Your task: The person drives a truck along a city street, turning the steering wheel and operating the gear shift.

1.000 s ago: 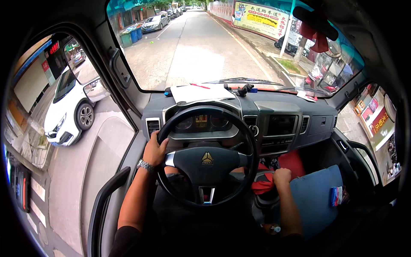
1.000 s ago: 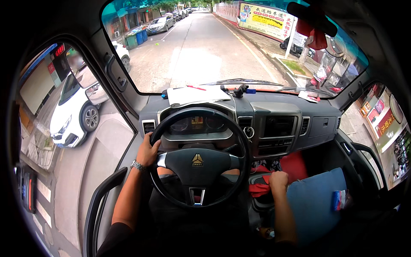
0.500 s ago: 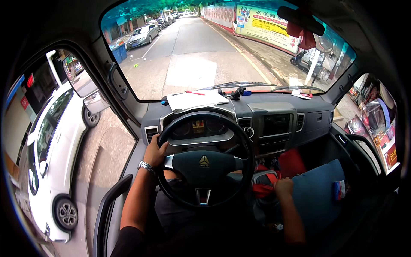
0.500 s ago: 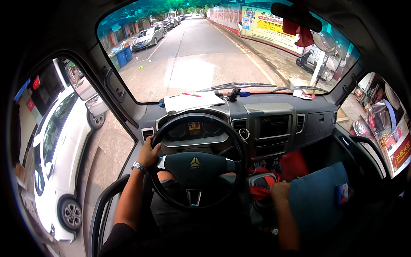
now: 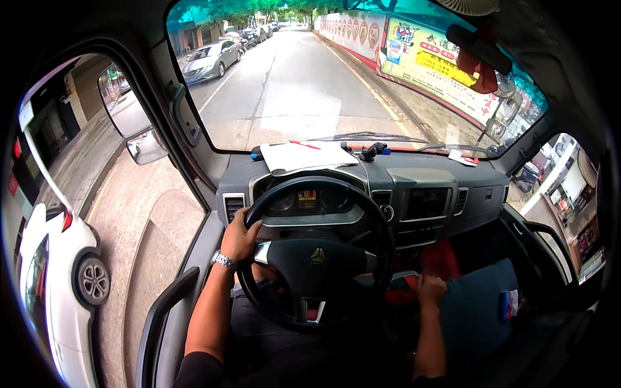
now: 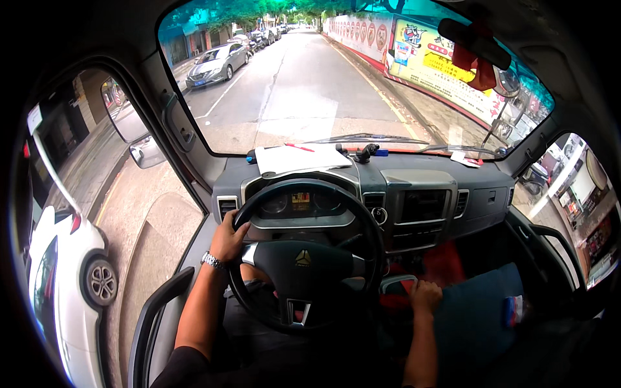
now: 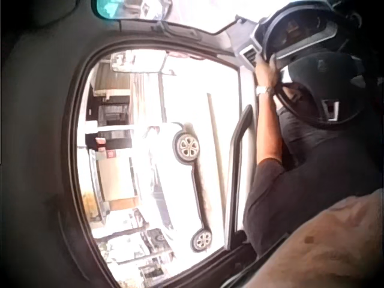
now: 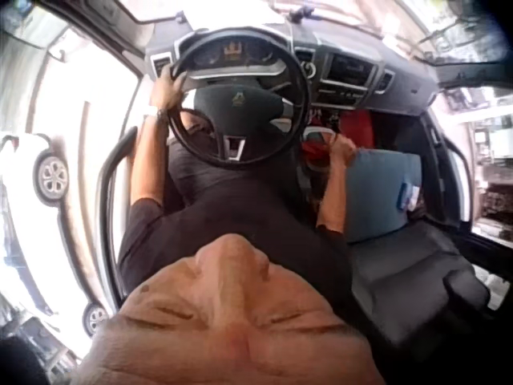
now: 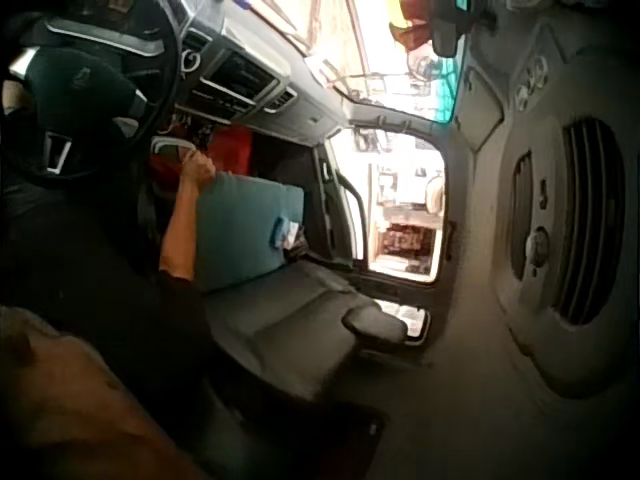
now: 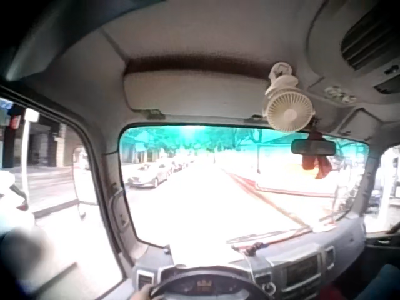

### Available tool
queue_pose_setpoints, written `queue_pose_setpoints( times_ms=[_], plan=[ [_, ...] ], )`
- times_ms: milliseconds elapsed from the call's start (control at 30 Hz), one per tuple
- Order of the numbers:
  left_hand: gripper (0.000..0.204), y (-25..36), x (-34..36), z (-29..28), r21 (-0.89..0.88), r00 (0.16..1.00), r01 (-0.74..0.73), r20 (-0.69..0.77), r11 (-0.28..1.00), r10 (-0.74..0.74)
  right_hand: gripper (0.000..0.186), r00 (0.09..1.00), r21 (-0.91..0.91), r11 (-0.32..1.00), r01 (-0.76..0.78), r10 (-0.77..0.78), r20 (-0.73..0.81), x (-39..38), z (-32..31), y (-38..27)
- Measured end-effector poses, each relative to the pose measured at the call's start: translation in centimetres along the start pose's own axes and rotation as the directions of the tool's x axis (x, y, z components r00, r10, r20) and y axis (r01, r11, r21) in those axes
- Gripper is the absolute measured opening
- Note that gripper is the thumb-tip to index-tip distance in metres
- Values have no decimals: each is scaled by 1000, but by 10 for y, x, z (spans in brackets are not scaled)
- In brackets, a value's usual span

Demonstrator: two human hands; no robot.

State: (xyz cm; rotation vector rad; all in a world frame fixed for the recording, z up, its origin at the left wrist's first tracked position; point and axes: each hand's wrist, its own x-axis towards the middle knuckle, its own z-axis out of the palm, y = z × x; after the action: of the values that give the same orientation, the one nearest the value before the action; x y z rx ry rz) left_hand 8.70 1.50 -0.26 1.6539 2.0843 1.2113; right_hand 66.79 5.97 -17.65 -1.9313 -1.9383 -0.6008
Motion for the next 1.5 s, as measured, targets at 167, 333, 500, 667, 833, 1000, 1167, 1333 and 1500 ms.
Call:
queue_pose_setpoints(
  times_ms=[167,333,500,667,833,1000,1167,1333,1500],
  plan=[
    [56,5,3,-2,19,1000,11,-2,1000,-11,32,1000,10,1000,-1,1,24,12,-10,-5],
    [55,-9,7,6,-42,997,-68,-47,997,66,32,1000,-13,1000,7,-7,4,10,-10,-3],
    [53,-2,4,-5,-29,1000,-8,-6,1000,8,33,999,-5,999,-36,36,-5,17,-12,-12],
    [53,7,5,-5,-43,1000,13,5,999,-12,34,1000,-41,999,17,-17,15,20,-20,-5],
    [53,8,-8,-5,-53,998,61,-18,997,-62,39,999,-7,999,-32,32,28,22,-16,-3],
    [52,3,-9,1,-41,997,13,-70,999,-16,38,1000,18,1000,-9,9,12,21,-10,6],
    [50,-9,-7,0,-8,996,27,-88,1000,-27,36,1000,56,998,14,-14,4,16,-9,-6],
    [48,-1,-20,-1,5,990,8,-139,1000,-7,34,997,60,998,20,-15,-72,20,-11,-9],
    [51,-9,-35,11,5,979,22,-204,1000,-21,35,1000,46,999,2,0,-31,21,-11,0]
  ],
)
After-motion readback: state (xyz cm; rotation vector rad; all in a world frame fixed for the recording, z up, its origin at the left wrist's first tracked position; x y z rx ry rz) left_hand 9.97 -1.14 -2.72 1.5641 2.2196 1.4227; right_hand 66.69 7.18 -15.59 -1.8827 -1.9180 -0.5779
